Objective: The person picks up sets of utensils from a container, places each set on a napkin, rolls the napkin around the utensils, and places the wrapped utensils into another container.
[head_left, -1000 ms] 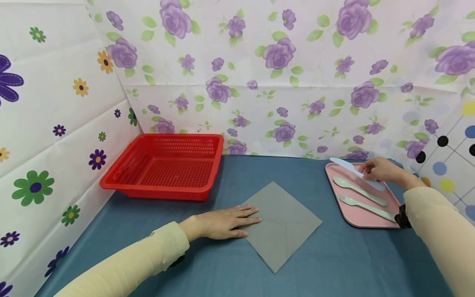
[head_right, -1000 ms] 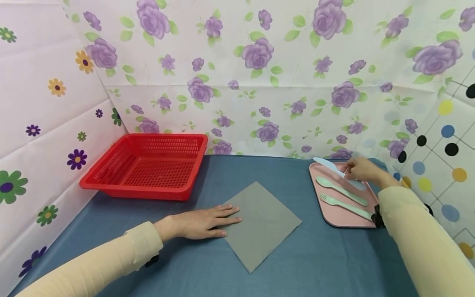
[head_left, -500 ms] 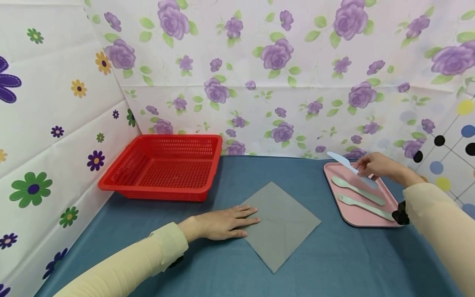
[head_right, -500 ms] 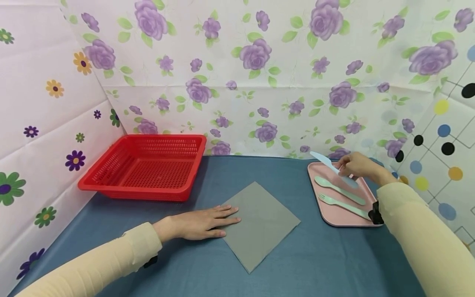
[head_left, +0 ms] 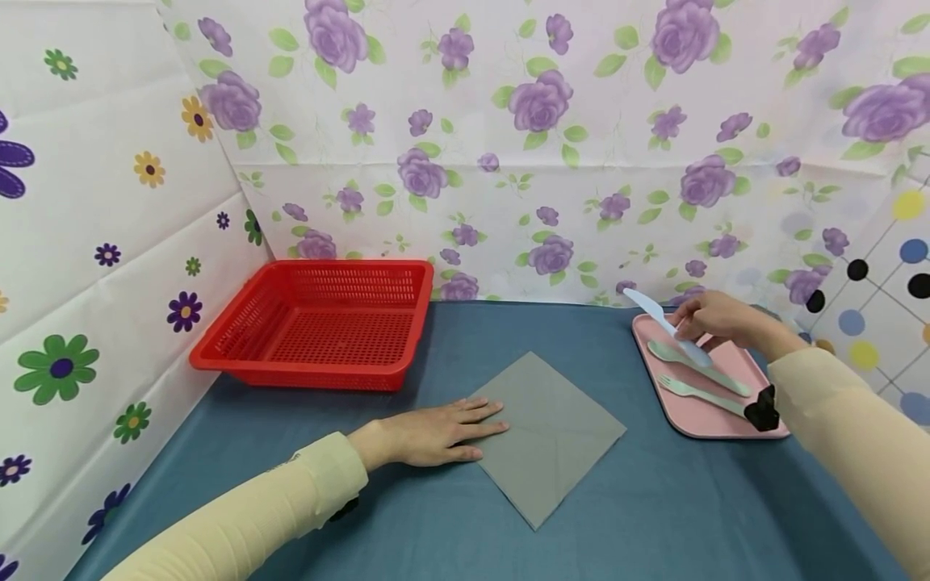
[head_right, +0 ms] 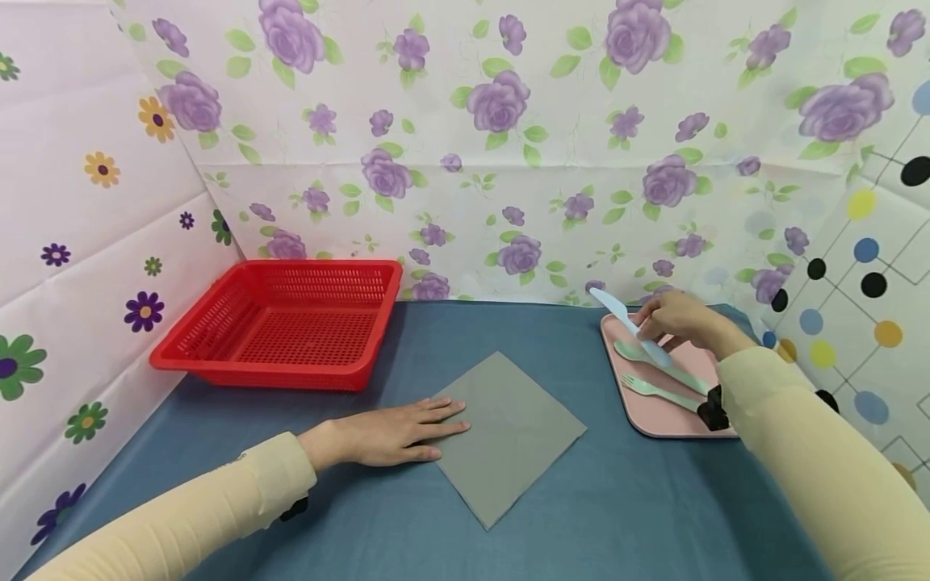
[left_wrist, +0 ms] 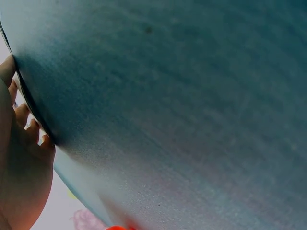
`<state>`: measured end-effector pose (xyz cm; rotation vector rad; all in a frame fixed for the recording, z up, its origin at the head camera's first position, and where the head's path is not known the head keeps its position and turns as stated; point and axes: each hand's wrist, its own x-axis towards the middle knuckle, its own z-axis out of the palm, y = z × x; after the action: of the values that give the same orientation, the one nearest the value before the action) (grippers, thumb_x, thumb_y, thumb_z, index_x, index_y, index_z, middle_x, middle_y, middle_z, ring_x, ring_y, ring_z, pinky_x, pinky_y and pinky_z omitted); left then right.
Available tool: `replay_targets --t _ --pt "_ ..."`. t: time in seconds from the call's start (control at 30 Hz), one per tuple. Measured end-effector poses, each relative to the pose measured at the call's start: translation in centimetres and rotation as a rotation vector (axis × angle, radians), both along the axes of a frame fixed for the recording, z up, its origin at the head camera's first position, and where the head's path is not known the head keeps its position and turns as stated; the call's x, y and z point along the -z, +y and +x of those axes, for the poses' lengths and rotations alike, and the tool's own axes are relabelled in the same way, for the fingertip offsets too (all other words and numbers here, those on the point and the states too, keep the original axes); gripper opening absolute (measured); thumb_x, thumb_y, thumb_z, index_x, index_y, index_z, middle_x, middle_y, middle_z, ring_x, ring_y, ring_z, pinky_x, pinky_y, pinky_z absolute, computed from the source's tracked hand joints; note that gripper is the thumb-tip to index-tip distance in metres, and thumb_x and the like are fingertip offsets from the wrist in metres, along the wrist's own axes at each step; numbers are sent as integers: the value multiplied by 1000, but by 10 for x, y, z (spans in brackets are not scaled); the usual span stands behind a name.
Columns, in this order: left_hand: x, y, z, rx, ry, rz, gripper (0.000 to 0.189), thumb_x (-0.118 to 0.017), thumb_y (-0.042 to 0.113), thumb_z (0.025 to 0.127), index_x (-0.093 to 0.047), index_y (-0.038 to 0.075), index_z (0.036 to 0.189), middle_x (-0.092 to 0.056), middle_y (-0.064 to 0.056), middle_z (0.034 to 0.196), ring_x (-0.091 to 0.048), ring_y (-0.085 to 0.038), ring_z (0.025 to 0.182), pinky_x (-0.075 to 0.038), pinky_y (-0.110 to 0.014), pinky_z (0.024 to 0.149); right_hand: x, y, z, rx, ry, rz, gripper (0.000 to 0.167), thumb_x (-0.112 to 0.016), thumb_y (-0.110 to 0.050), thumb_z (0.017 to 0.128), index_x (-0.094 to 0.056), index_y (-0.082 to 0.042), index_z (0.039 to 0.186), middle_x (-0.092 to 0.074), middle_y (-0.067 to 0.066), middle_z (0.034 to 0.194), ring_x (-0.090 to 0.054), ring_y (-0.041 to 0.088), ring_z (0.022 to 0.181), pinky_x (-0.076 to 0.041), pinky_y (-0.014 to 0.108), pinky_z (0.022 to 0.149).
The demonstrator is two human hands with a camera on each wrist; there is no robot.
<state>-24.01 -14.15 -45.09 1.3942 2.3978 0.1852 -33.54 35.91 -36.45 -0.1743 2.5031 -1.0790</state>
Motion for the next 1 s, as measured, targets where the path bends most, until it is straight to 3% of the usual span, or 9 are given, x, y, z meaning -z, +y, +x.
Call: replay_targets --t 0.13,0.5,1.0 --pt "1 0 0 4 6 4 61 -38 48 113 -18 32 168 -6 5 175 -2 -18 161 -10 -41 129 -1 -11 2 3 -8 -36 35 -66 -4 99 -57 15 126 -69 8 91 -69 22 83 -61 39 70" --pt "2 1 0 4 7 4 61 -38 48 112 -18 32 168 -5 5 175 -2 -18 161 -11 -42 129 -3 -30 7 -1 -41 -91 39 -60 0 99 -51 19 132 -67 18 106 -70 24 88 -63 42 76" --pt "1 0 -1 -3 -1 -8 62 -36 52 112 -16 35 167 -4 6 175 0 -17 161 -11 -42 129 2 -53 14 -21 -67 -129 41 -65 -7 102 -51 14 133 -62 21 117 -66 25 96 -62 42 79"
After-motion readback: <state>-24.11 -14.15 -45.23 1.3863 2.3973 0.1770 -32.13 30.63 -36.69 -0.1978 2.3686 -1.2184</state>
